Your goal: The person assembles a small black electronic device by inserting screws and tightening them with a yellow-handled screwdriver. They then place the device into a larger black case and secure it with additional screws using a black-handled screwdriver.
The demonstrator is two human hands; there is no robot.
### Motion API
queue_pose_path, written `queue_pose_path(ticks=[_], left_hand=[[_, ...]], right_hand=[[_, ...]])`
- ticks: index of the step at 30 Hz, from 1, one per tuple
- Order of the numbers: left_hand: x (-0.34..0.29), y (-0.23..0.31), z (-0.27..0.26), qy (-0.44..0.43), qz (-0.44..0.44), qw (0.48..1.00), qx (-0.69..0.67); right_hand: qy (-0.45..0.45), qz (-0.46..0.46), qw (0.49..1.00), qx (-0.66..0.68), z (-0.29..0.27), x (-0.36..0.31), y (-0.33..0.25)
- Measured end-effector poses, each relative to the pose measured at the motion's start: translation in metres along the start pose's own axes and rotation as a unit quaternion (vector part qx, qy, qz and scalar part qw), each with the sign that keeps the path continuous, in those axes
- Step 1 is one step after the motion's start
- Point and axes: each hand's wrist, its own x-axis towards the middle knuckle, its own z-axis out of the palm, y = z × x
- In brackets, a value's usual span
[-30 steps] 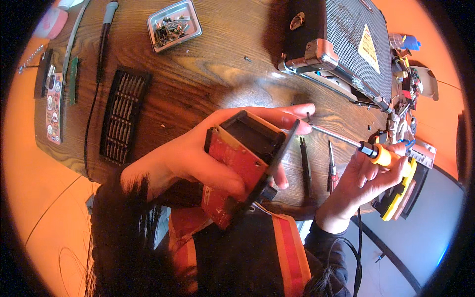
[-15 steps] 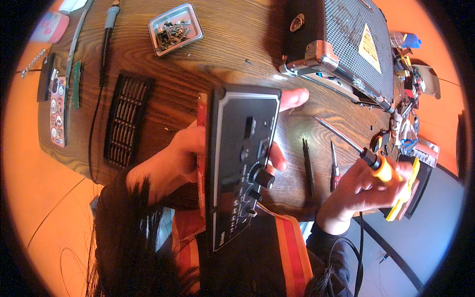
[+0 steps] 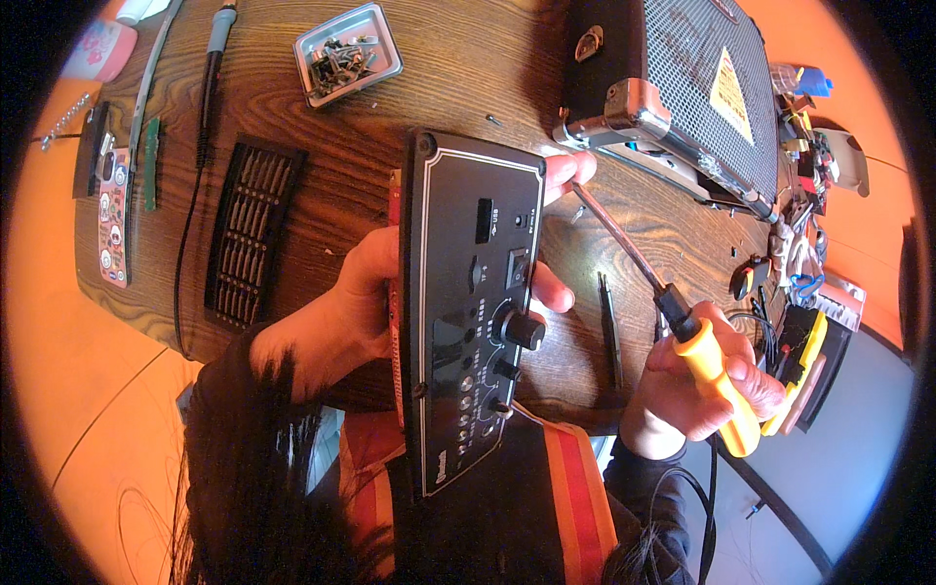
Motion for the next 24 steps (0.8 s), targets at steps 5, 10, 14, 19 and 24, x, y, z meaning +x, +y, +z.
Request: queue_pose_path(ticks=[5,10,14,19,24], left_hand=[[0.003,-0.003,-0.007,-0.025,0.028,0.996,-0.087],[0.006,-0.007,-0.013,-0.05,0.079,0.984,-0.151],[0.007,-0.006,-0.014,-0.071,0.072,0.982,-0.162],[0.008,-0.006,-0.015,-0.071,0.089,0.981,-0.157],[0.01,-0.005,-0.014,-0.091,0.109,0.977,-0.161]], right_hand=[[-0.153,-0.019,0.985,-0.073,-0.004,0.007,0.0],[-0.185,-0.077,0.977,-0.074,-0.002,0.009,0.007],[-0.218,-0.036,0.974,-0.058,-0.005,0.014,0.004],[-0.132,0.033,0.987,-0.088,0.004,0.009,0.0],[-0.03,0.12,0.986,-0.112,0.013,0.003,-0.006]])
